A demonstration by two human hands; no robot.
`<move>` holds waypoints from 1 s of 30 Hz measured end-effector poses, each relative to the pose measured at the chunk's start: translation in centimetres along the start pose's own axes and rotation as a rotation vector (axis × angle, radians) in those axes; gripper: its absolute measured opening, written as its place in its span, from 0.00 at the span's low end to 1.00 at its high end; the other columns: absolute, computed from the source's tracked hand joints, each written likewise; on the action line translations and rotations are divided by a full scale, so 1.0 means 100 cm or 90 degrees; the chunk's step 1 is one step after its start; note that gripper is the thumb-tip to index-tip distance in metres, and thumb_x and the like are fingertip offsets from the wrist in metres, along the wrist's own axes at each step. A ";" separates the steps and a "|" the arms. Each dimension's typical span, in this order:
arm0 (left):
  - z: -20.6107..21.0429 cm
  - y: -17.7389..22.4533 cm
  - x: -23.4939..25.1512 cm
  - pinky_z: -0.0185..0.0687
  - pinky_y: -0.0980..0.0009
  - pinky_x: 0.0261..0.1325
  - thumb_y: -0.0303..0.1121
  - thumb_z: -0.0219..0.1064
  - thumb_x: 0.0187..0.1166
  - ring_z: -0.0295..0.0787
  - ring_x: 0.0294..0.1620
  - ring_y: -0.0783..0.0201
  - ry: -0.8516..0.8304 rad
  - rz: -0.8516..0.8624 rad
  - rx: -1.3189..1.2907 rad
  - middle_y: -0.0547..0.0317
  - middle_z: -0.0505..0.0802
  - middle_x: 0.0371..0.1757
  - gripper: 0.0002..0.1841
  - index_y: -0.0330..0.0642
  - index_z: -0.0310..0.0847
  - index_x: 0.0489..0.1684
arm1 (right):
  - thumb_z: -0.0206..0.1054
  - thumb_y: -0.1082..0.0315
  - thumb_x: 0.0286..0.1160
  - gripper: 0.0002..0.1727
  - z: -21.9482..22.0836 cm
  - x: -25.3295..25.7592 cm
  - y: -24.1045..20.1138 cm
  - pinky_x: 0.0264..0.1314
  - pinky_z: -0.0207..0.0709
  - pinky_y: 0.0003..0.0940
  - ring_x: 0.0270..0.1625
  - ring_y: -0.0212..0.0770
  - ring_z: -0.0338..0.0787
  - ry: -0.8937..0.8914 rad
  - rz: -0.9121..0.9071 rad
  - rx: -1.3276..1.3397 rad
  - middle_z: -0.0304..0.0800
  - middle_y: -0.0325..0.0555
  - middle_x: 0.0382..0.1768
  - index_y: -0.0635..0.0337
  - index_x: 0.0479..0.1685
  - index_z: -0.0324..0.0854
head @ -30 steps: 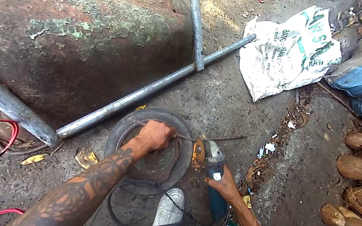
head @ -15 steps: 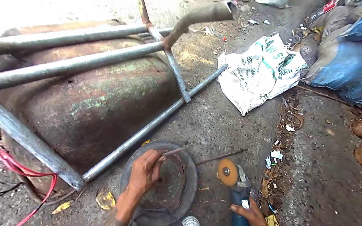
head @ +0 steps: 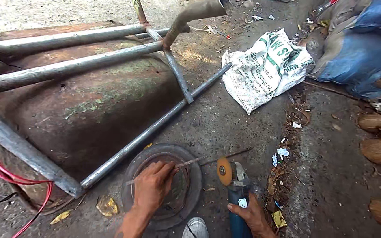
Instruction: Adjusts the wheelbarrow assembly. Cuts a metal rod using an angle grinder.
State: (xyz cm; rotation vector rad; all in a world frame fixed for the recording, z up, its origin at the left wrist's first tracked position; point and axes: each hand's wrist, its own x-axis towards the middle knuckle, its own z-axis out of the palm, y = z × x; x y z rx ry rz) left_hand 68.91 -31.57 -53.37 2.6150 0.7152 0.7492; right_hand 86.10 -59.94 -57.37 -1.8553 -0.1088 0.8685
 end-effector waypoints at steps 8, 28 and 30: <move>0.037 0.033 -0.019 0.85 0.58 0.28 0.43 0.66 0.77 0.92 0.30 0.58 -0.030 -0.108 0.005 0.60 0.93 0.32 0.12 0.49 0.94 0.34 | 0.88 0.61 0.27 0.50 0.025 0.000 -0.005 0.48 0.91 0.32 0.45 0.35 0.94 -0.014 -0.002 0.007 0.92 0.46 0.47 0.63 0.67 0.73; 0.050 0.028 -0.032 0.86 0.74 0.35 0.48 0.65 0.80 0.89 0.29 0.77 -0.081 -0.259 -0.204 0.70 0.95 0.33 0.15 0.51 0.95 0.38 | 0.88 0.60 0.28 0.49 0.028 -0.003 -0.004 0.46 0.91 0.33 0.43 0.36 0.95 -0.009 -0.002 0.031 0.93 0.46 0.44 0.64 0.65 0.74; 0.048 0.026 -0.032 0.85 0.76 0.34 0.48 0.65 0.80 0.88 0.28 0.78 -0.080 -0.251 -0.207 0.70 0.95 0.33 0.15 0.50 0.96 0.38 | 0.88 0.60 0.28 0.49 0.027 -0.004 -0.006 0.47 0.91 0.32 0.43 0.36 0.95 -0.009 -0.003 0.027 0.93 0.45 0.44 0.63 0.65 0.74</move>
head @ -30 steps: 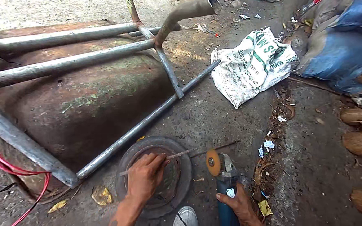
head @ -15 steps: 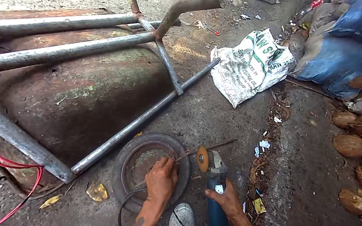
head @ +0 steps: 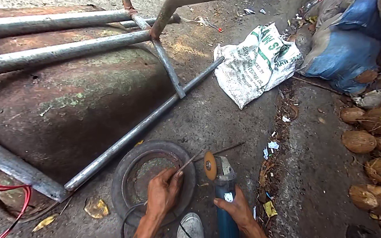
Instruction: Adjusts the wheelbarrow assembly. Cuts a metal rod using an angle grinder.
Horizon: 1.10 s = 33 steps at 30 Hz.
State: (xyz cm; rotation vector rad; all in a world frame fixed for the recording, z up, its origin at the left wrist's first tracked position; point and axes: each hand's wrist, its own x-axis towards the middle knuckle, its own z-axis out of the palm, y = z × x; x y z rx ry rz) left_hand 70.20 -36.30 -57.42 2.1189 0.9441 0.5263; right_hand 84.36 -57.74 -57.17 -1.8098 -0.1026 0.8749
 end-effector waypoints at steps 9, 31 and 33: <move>-0.022 -0.008 0.004 0.80 0.80 0.32 0.47 0.62 0.82 0.85 0.27 0.82 -0.035 0.015 0.015 0.72 0.94 0.31 0.16 0.50 0.95 0.37 | 0.89 0.58 0.28 0.50 0.000 0.000 -0.002 0.48 0.90 0.29 0.43 0.33 0.94 -0.017 0.002 0.008 0.93 0.43 0.44 0.63 0.65 0.74; -0.078 0.021 0.104 0.74 0.47 0.31 0.53 0.55 0.86 0.87 0.29 0.50 -0.449 0.159 0.383 0.55 0.85 0.22 0.22 0.49 0.83 0.28 | 0.88 0.58 0.26 0.55 -0.006 0.003 0.004 0.53 0.88 0.24 0.49 0.27 0.93 -0.057 -0.030 -0.097 0.92 0.41 0.50 0.64 0.71 0.72; -0.077 0.019 0.109 0.74 0.48 0.31 0.54 0.54 0.87 0.87 0.29 0.51 -0.442 0.151 0.385 0.56 0.85 0.22 0.23 0.49 0.83 0.28 | 0.89 0.52 0.30 0.54 -0.009 0.005 0.007 0.55 0.88 0.25 0.49 0.28 0.93 -0.068 -0.030 -0.064 0.93 0.41 0.50 0.64 0.70 0.72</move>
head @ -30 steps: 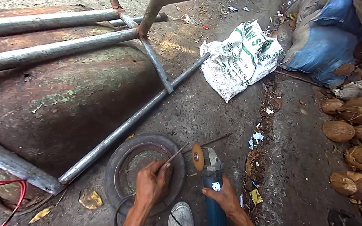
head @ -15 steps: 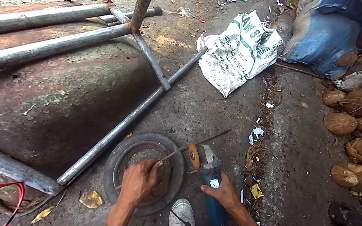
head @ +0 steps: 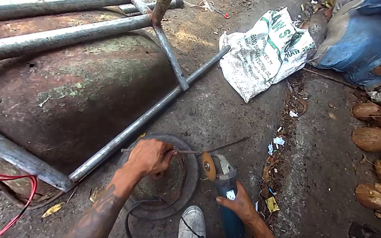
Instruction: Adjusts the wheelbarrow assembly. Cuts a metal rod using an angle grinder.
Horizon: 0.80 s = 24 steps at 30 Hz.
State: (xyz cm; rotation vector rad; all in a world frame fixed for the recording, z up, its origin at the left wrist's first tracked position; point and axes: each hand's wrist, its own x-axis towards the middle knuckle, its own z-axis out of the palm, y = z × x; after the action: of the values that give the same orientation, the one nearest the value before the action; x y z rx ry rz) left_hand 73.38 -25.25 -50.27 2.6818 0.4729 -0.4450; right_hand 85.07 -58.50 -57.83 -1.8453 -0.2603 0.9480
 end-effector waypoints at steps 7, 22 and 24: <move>0.027 -0.019 -0.017 0.73 0.53 0.26 0.57 0.51 0.84 0.82 0.22 0.62 0.239 -0.027 -0.156 0.65 0.82 0.18 0.25 0.52 0.86 0.27 | 0.68 0.20 0.57 0.52 -0.015 0.023 0.046 0.53 0.91 0.40 0.47 0.40 0.95 -0.073 0.051 0.348 0.93 0.48 0.48 0.58 0.69 0.77; -0.011 0.001 -0.080 0.87 0.76 0.39 0.34 0.57 0.89 0.89 0.30 0.71 0.542 0.030 -0.671 0.66 0.91 0.29 0.12 0.40 0.87 0.48 | 0.80 0.37 0.54 0.40 -0.003 0.047 0.097 0.36 0.90 0.44 0.35 0.46 0.94 -0.273 0.075 0.873 0.91 0.50 0.36 0.59 0.60 0.86; -0.020 0.007 -0.083 0.89 0.74 0.40 0.31 0.57 0.89 0.90 0.30 0.69 0.566 0.025 -0.675 0.64 0.93 0.30 0.12 0.38 0.87 0.48 | 0.78 0.29 0.51 0.41 -0.003 0.036 0.084 0.37 0.91 0.44 0.34 0.43 0.94 -0.176 0.099 0.741 0.93 0.46 0.35 0.55 0.56 0.88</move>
State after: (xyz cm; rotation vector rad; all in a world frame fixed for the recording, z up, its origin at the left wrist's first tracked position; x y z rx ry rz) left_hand 66.73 -27.24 -45.28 1.6818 0.6343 0.8407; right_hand 85.72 -60.67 -66.71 -0.6699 0.2514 1.1164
